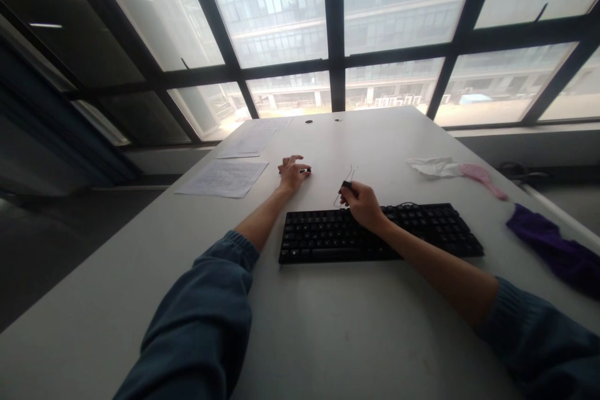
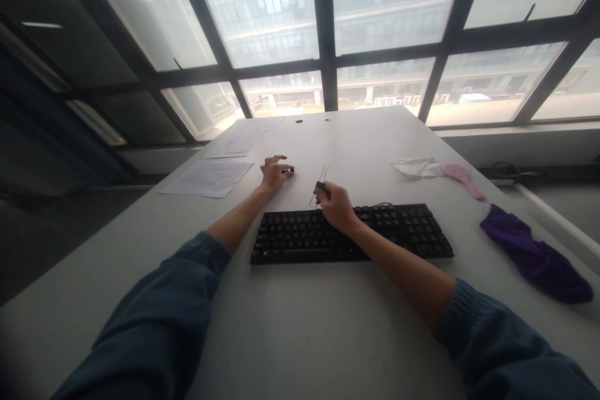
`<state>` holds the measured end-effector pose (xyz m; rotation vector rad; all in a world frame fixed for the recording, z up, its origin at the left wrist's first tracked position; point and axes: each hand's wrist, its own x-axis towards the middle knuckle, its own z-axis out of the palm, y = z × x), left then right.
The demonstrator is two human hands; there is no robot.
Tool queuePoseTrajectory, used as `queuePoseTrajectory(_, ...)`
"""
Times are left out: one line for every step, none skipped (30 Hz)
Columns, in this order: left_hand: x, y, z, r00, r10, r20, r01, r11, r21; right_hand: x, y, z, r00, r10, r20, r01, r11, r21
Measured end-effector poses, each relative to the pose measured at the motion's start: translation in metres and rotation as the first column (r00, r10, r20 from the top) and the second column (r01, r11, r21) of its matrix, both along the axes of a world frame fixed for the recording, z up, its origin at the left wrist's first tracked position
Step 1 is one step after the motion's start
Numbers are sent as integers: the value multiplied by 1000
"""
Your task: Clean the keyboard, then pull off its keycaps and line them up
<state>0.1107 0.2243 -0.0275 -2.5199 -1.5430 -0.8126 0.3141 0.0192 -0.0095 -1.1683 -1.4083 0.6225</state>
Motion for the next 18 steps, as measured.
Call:
queuePoseTrajectory(0, 1, -1, 1000, 7, -4, -7, 1000, 0, 0, 0, 0, 1000, 0, 1, 0, 1000, 0)
queuePoseTrajectory(0, 1, -1, 1000, 14, -5, -14, 1000, 2, 0, 0, 1, 1000, 1, 3, -1, 1000, 0)
queuePoseTrajectory(0, 2, -2, 1000, 18, -4, -18, 1000, 4, 0, -1, 0, 1000, 0, 6, 0, 1000, 0)
queuePoseTrajectory(0, 2, -2, 1000, 19, -1, -19, 1000, 7, 0, -1, 0, 1000, -1, 8, 1, 1000, 1)
queuePoseTrajectory(1, 2, -2, 1000, 19, 2, -19, 1000, 10, 0, 0, 0, 1000, -1, 11, 1, 1000, 1)
queuePoseTrajectory(1, 3, -3, 1000, 19, 4, -19, 1000, 12, 0, 0, 0, 1000, -1, 14, 1, 1000, 1)
queuePoseTrajectory(1, 3, -3, 1000, 20, 5, -20, 1000, 12, 0, 0, -1, 1000, 0, 16, 0, 1000, 2)
queuePoseTrajectory(1, 3, -3, 1000, 24, 6, -24, 1000, 12, 1, 1, -1, 1000, 0, 19, 0, 1000, 4)
queuePoseTrajectory(1, 4, -4, 1000, 28, 6, -28, 1000, 10, 1, 1, -1, 1000, 1, 20, -1, 1000, 7)
queuePoseTrajectory(1, 4, -4, 999, 32, 7, -32, 999, 10, 1, 1, -1, 1000, 2, 21, -2, 1000, 11)
queuePoseTrajectory(1, 4, -4, 999, 33, 10, -34, 999, 12, 0, 1, -1, 1000, 2, 20, -3, 1000, 15)
queuePoseTrajectory(2, 4, -4, 999, 34, 14, -34, 999, 16, 0, 1, 0, 1000, 3, 17, -3, 1000, 20)
queuePoseTrajectory(2, 3, -4, 999, 33, 18, -33, 999, 20, 0, 1, 0, 1000, 4, 11, -4, 1000, 26)
queuePoseTrajectory(2, 3, -3, 999, 33, 22, -33, 999, 26, 0, 0, 0, 1000, 3, 5, -3, 999, 37)
queuePoseTrajectory(2, 2, -1, 999, 34, 27, -35, 999, 33, 0, 0, 1, 1000, 3, 1, -3, 999, 50)
queuePoseTrajectory(1, 0, 1, 999, 37, 35, -39, 998, 45, 0, 0, 1, 1000, 1, -2, -1, 998, 64)
queuePoseTrajectory(1, -1, 3, 998, 42, 47, -45, 997, 62, 0, 0, 1, 1000, 2, -7, -1, 997, 77)
queuePoseTrajectory(0, -3, 7, 997, 46, 63, -52, 995, 85, 1, 1, 0, 1000, 5, -14, -4, 996, 85)
